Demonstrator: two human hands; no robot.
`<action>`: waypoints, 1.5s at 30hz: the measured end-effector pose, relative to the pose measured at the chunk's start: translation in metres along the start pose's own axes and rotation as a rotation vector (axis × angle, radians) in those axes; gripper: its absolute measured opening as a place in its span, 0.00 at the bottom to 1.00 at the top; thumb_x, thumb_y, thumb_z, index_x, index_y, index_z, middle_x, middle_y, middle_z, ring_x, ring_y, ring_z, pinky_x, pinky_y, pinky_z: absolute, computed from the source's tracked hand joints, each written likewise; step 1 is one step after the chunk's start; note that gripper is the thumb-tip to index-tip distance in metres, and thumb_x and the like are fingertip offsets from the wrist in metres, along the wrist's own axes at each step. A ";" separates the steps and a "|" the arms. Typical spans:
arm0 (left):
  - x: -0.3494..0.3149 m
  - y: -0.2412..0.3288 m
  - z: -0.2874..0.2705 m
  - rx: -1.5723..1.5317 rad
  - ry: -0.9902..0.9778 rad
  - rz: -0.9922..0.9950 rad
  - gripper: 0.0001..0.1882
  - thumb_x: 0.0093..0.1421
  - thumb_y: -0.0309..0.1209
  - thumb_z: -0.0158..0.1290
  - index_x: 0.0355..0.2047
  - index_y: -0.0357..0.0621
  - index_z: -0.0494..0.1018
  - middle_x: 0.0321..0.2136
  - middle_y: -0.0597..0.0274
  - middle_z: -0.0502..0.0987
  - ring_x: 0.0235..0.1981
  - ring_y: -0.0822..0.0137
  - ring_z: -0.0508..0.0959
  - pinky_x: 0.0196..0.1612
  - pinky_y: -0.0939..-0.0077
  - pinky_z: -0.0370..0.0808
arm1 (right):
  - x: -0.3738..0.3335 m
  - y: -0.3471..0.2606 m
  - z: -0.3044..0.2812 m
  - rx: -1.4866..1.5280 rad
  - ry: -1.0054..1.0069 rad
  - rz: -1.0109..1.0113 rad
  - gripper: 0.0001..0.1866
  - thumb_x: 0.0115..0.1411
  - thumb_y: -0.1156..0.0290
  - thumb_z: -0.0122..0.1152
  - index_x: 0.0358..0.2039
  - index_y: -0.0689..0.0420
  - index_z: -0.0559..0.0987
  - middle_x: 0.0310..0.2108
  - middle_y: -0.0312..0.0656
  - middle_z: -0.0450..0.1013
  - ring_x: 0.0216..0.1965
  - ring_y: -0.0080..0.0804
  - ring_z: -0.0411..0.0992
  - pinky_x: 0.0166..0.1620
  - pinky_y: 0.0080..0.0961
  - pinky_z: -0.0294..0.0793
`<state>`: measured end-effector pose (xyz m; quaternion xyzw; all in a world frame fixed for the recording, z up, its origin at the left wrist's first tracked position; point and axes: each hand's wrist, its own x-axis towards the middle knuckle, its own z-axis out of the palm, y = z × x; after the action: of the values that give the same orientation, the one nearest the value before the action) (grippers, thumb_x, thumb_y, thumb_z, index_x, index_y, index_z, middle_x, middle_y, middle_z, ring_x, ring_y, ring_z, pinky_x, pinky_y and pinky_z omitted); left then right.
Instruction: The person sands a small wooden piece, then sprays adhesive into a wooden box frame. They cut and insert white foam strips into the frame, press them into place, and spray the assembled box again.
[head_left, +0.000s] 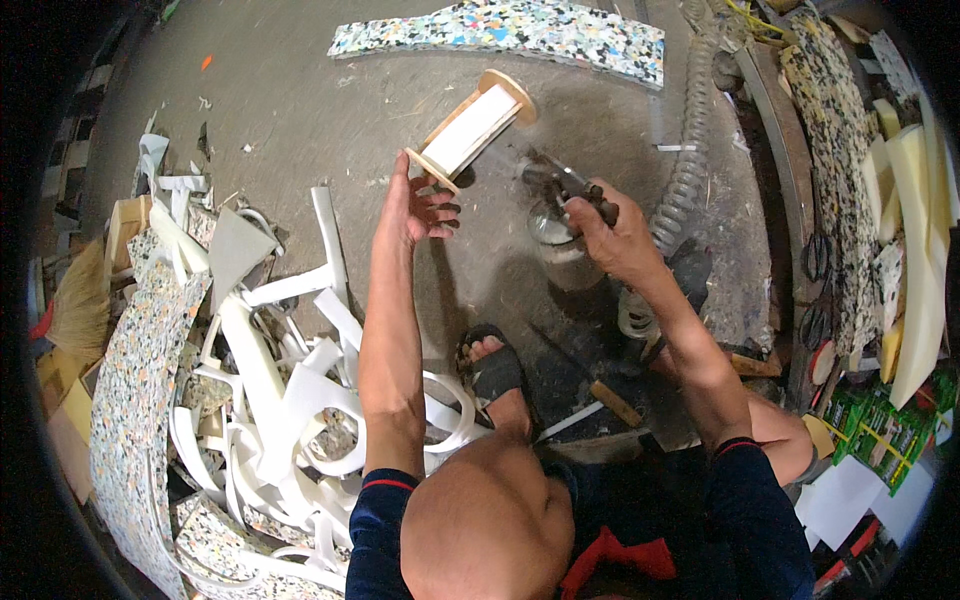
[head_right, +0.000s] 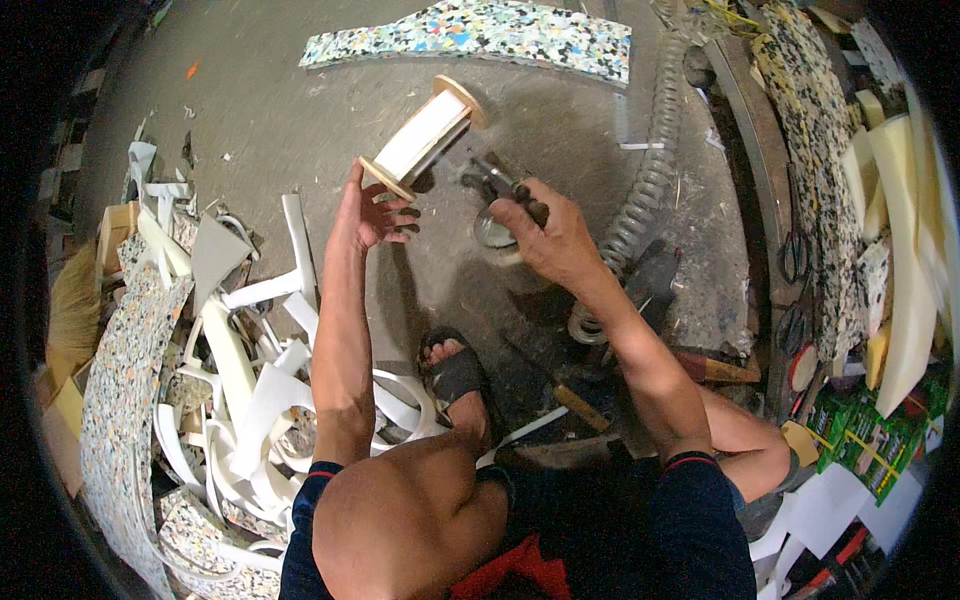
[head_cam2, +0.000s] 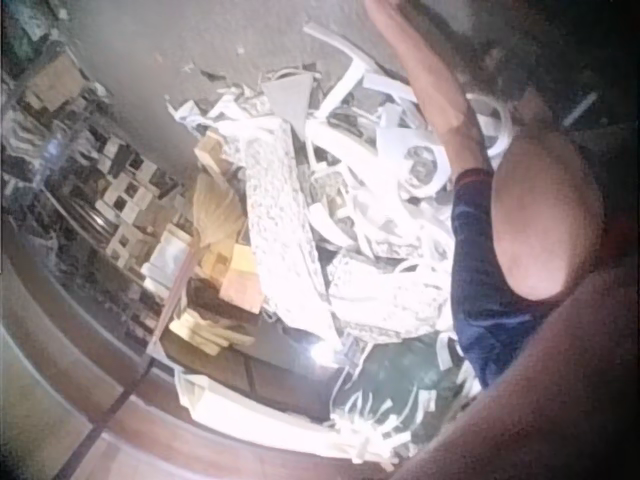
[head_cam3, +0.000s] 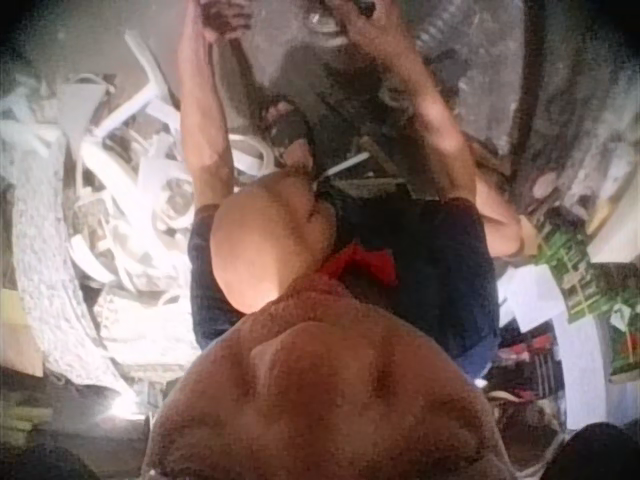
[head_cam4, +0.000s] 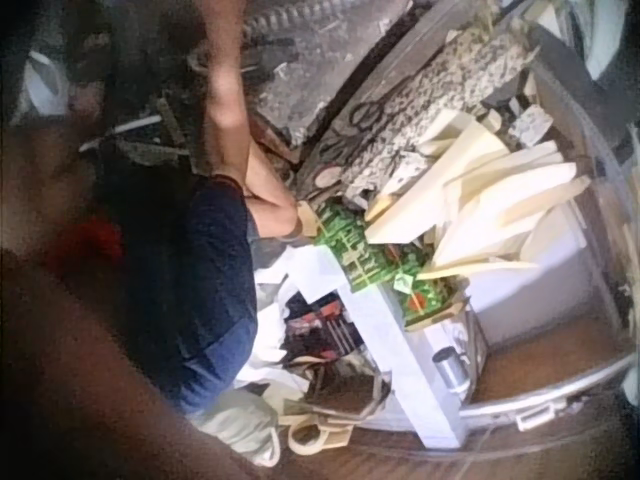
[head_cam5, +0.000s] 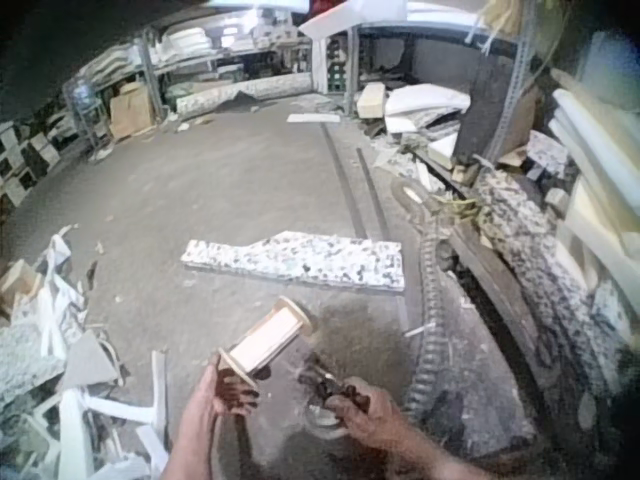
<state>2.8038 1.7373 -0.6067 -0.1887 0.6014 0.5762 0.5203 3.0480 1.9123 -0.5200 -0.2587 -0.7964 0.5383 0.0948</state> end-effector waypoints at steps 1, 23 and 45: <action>0.001 0.000 0.000 0.006 0.016 0.015 0.57 0.58 0.75 0.35 0.67 0.34 0.52 0.58 0.25 0.61 0.58 0.20 0.63 0.55 0.17 0.54 | 0.000 0.001 -0.003 0.007 0.029 0.045 0.30 0.64 0.39 0.54 0.30 0.58 0.75 0.22 0.31 0.69 0.25 0.22 0.66 0.30 0.23 0.66; -0.014 -0.010 0.026 0.619 0.074 0.850 0.65 0.48 0.34 0.71 0.73 0.47 0.33 0.69 0.41 0.53 0.66 0.47 0.62 0.65 0.55 0.66 | -0.089 0.013 -0.086 0.277 0.283 0.208 0.16 0.68 0.58 0.56 0.41 0.60 0.80 0.28 0.29 0.72 0.24 0.17 0.65 0.28 0.19 0.65; -0.039 0.016 -0.014 -0.100 -0.234 0.674 0.38 0.56 0.42 0.64 0.59 0.31 0.63 0.42 0.52 0.76 0.33 0.70 0.78 0.31 0.80 0.77 | -0.039 -0.036 -0.004 0.209 -0.012 0.052 0.30 0.65 0.44 0.57 0.44 0.63 0.78 0.25 0.30 0.71 0.26 0.18 0.64 0.30 0.20 0.66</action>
<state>2.7999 1.7143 -0.5684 0.0623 0.5373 0.7617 0.3568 3.0714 1.8857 -0.4807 -0.2647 -0.7295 0.6223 0.1025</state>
